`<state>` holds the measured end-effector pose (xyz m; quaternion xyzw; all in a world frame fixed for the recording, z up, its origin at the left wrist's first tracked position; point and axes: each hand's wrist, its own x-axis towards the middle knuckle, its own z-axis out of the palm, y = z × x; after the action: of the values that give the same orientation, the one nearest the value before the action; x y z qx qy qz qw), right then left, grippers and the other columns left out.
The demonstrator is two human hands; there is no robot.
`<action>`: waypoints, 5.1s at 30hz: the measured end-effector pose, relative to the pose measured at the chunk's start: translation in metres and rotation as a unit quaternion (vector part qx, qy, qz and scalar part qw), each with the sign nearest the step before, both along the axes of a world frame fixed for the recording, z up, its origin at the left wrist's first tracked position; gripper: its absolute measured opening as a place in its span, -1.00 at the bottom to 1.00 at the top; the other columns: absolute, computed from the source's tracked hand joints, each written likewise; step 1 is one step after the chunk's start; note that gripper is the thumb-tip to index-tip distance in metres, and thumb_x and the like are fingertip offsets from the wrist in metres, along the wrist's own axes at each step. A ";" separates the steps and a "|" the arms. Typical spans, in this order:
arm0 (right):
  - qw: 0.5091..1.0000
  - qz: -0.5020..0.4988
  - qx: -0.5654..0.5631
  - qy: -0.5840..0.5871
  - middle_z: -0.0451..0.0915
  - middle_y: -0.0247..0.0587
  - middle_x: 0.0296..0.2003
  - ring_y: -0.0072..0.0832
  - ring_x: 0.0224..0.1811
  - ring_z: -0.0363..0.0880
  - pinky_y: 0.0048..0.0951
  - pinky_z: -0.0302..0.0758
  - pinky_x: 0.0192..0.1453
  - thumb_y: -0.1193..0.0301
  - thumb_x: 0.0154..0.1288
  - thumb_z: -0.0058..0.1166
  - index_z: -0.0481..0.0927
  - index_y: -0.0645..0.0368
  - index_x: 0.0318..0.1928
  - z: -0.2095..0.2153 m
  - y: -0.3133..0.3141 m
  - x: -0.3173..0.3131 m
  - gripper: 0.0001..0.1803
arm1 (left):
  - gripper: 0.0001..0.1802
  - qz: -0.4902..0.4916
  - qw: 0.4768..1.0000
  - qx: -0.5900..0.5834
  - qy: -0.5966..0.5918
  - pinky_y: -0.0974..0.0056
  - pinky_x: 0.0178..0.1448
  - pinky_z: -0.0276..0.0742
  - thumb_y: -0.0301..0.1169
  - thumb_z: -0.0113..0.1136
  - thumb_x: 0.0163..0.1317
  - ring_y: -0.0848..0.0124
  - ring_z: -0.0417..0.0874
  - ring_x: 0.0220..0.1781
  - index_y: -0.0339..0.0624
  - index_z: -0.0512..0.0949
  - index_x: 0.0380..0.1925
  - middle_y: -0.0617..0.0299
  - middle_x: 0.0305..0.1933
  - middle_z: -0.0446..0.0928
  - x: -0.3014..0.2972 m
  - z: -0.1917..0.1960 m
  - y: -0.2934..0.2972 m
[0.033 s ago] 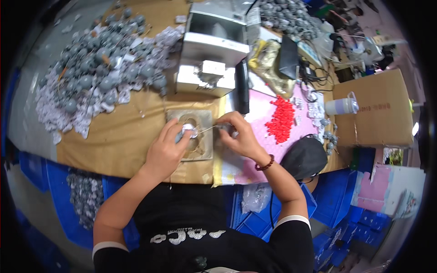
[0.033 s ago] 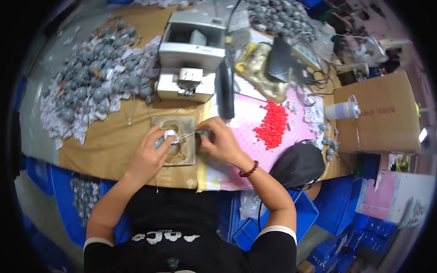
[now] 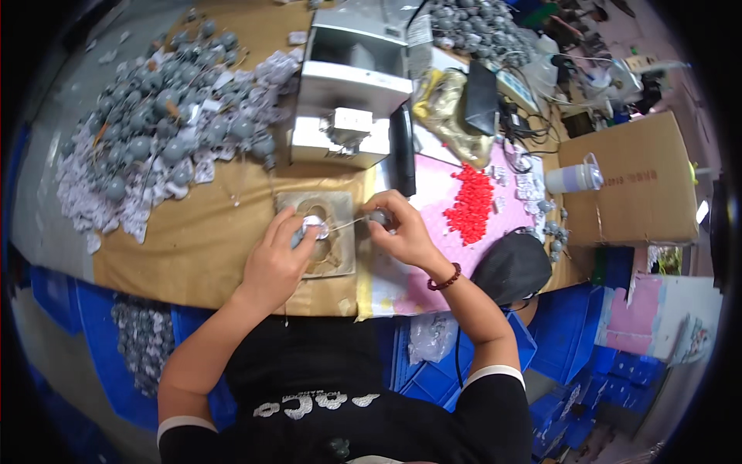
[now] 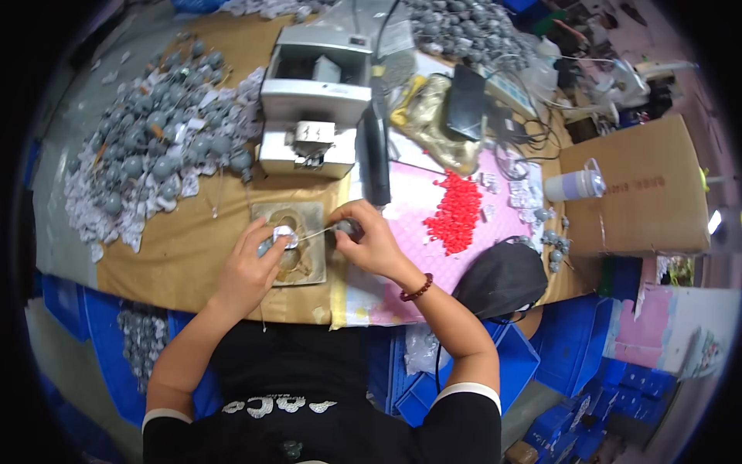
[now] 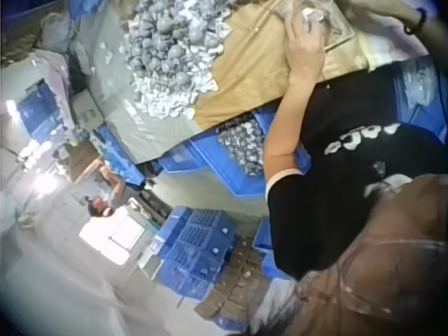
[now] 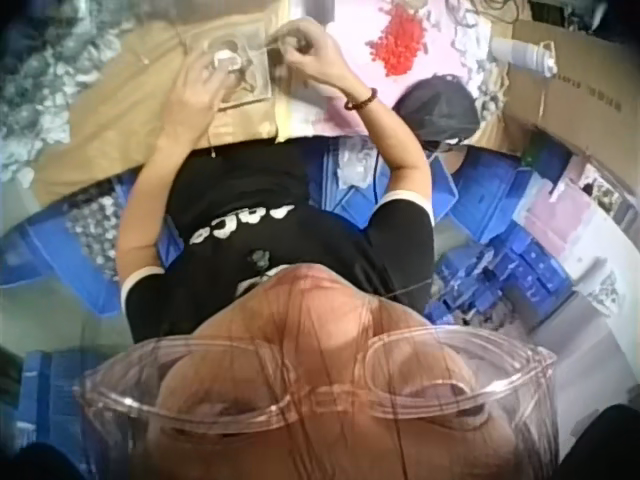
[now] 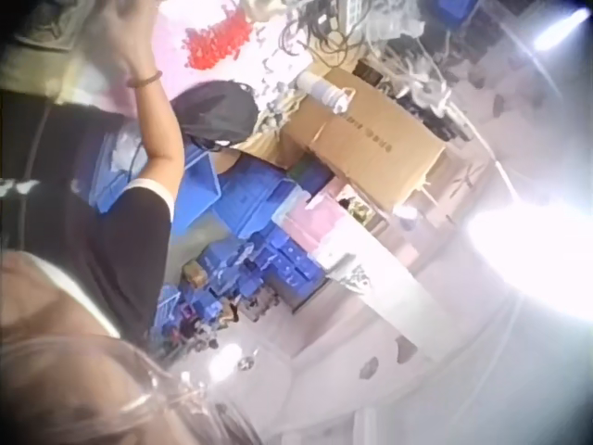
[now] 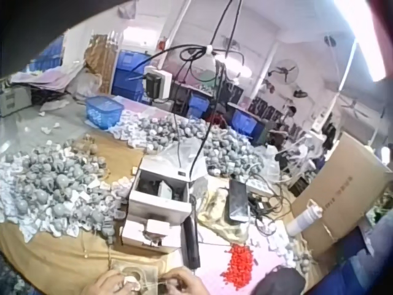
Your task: Assembling small toy components using an electric screwdriver on a factory workbench.
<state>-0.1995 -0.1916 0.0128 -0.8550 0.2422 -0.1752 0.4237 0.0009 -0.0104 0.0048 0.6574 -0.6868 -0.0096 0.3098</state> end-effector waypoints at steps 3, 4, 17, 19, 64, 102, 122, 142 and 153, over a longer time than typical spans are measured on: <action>0.942 -0.049 0.316 -0.100 0.54 -0.32 -0.02 -0.71 -0.24 0.53 -0.63 0.50 -0.19 0.60 0.29 0.18 0.53 0.17 0.07 0.003 0.000 0.006 -0.66 | -0.63 -0.002 1.000 0.008 0.003 0.10 0.22 0.56 -0.56 0.25 0.12 -0.03 0.50 0.28 -0.23 0.60 -0.01 0.02 0.02 0.49 -0.002 0.003 -0.003; 0.911 -0.053 0.382 -0.144 0.56 -0.26 0.00 -0.68 -0.24 0.55 -0.63 0.51 -0.19 0.60 0.31 0.19 0.51 0.16 0.10 0.000 0.004 0.012 -0.64 | -0.62 -0.002 1.000 0.014 0.001 0.10 0.22 0.56 -0.56 0.25 0.11 -0.03 0.50 0.28 -0.23 0.60 -0.01 0.02 0.02 0.49 -0.002 0.003 0.000; 0.959 0.013 0.276 0.064 0.69 -0.31 -0.28 -0.73 -0.37 0.59 -0.63 0.50 -0.32 0.45 0.22 0.43 0.60 0.31 -0.01 0.013 0.010 0.054 -0.61 | -0.63 0.003 1.000 0.004 -0.008 0.03 0.21 0.55 -0.52 0.33 0.02 0.01 0.54 0.26 -0.20 0.64 -0.09 0.04 0.04 0.52 0.006 -0.004 0.003; 0.970 0.012 0.239 0.046 0.68 -0.34 -0.31 -0.75 -0.40 0.53 -0.62 0.47 -0.32 0.40 0.19 0.45 0.61 0.33 -0.06 0.010 0.013 0.057 -0.61 | -0.66 -0.002 1.000 -0.001 0.004 0.03 0.21 0.55 -0.52 0.32 0.02 0.02 0.55 0.26 -0.20 0.64 -0.12 0.03 0.02 0.52 0.005 -0.004 0.002; 0.905 -0.045 0.072 -0.418 0.59 -0.19 -0.45 -0.42 -0.44 0.61 -0.31 0.62 -0.18 0.78 0.19 0.12 0.18 0.26 0.36 0.112 -0.039 0.133 -0.27 | -0.63 0.085 0.991 0.022 0.098 0.11 -0.04 0.55 -0.46 0.38 0.02 0.11 0.56 -0.10 -0.20 0.57 -0.12 0.12 -0.21 0.54 -0.006 0.011 -0.023; 0.958 0.083 -0.004 -0.276 0.52 -0.19 -0.40 -0.49 -0.40 0.55 -0.45 0.55 -0.26 0.68 0.23 0.19 -0.12 0.10 0.49 0.042 0.043 0.085 -0.05 | -0.66 0.074 0.991 0.008 0.110 0.10 -0.19 0.53 -0.48 0.34 -0.07 0.16 0.53 -0.14 -0.12 0.45 -0.25 0.20 -0.28 0.46 0.001 0.006 -0.024; 0.911 -0.164 0.238 -0.295 0.57 -0.20 -0.46 -0.46 -0.44 0.60 -0.43 0.55 -0.28 0.54 0.27 0.17 0.24 0.34 0.26 0.067 0.004 0.079 -0.41 | -0.56 0.086 0.987 0.048 0.124 0.08 0.18 0.47 -0.49 0.37 0.06 0.03 0.49 0.14 -0.26 0.52 -0.02 0.06 0.03 0.53 -0.001 0.012 -0.017; 0.993 -0.054 0.060 -0.081 0.53 -0.24 -0.33 -0.54 -0.35 0.53 -0.53 0.47 -0.27 0.54 0.33 0.25 0.65 0.30 -0.25 0.007 0.034 0.068 -0.93 | -0.61 0.063 0.982 0.017 0.174 0.02 0.23 0.49 -0.51 0.37 0.10 0.00 0.52 0.20 -0.19 0.55 -0.03 0.05 -0.03 0.59 -0.005 0.007 -0.010; 0.914 -0.026 0.348 -0.206 0.53 -0.40 -0.42 -0.70 -0.45 0.40 -0.61 0.38 -0.32 0.41 0.56 0.00 0.58 0.28 -0.14 0.021 0.008 0.071 -0.81 | -0.61 0.040 0.985 -0.003 0.169 0.09 0.13 0.54 -0.54 0.37 0.12 0.05 0.61 0.04 -0.18 0.58 -0.01 0.12 0.00 0.62 0.026 0.027 0.042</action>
<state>-0.1290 -0.1838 0.0343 -0.5912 0.2175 -0.2633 0.7306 0.0272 0.0321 0.0314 0.6723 -0.5980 -0.1061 0.4233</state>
